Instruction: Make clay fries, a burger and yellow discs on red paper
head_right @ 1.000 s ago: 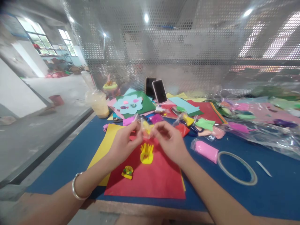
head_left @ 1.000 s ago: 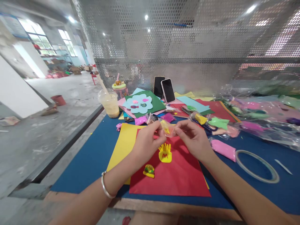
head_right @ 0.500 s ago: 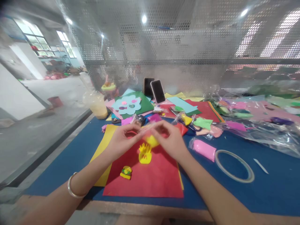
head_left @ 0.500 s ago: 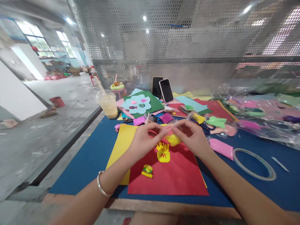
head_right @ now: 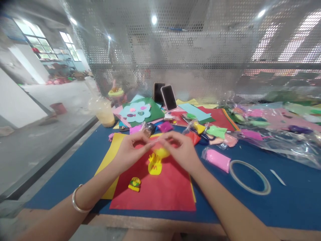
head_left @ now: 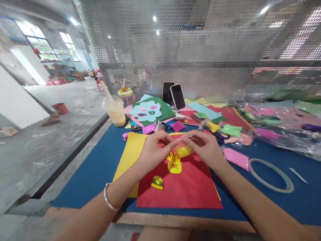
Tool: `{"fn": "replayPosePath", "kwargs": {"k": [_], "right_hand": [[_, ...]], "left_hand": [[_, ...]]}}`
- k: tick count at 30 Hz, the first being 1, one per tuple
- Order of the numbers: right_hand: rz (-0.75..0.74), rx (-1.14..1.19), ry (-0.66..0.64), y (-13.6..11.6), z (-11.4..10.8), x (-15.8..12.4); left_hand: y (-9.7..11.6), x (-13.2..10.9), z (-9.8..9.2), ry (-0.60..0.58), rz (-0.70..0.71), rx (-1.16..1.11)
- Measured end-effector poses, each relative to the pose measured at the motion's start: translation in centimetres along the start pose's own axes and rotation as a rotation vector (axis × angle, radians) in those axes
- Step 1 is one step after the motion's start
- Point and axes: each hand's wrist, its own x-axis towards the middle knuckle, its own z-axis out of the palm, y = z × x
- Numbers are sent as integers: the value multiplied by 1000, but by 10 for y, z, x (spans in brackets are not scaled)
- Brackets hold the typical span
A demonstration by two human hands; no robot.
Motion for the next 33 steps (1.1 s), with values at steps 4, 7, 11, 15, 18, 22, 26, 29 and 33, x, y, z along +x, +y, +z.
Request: {"fn": "replayPosePath", "kwargs": {"k": [4, 7, 11, 15, 18, 22, 26, 29, 33], "right_hand": [[-44, -75, -50, 1, 2, 0], [-81, -135, 29, 6, -3, 9], [-80, -430, 241, 31, -36, 32], [66, -1059, 359, 70, -79, 42], [174, -1164, 313, 84, -93, 38], [64, -1092, 359, 61, -80, 36], [-253, -698, 187, 8, -43, 34], [-407, -639, -74, -19, -19, 34], [-465, -621, -124, -20, -5, 36]], "left_hand": [[-2, 0, 1, -48, 17, 50], [-8, 5, 3, -61, -22, -1], [-23, 12, 0, 85, -172, -87], [-28, 16, -7, 162, -174, -69], [-22, 15, -8, 96, -85, -17], [-12, 10, -6, 52, -10, -5], [-11, 12, -8, 85, -1, -121], [-15, 16, -14, 62, -47, -298], [-16, 20, -25, 64, -90, -363]]}}
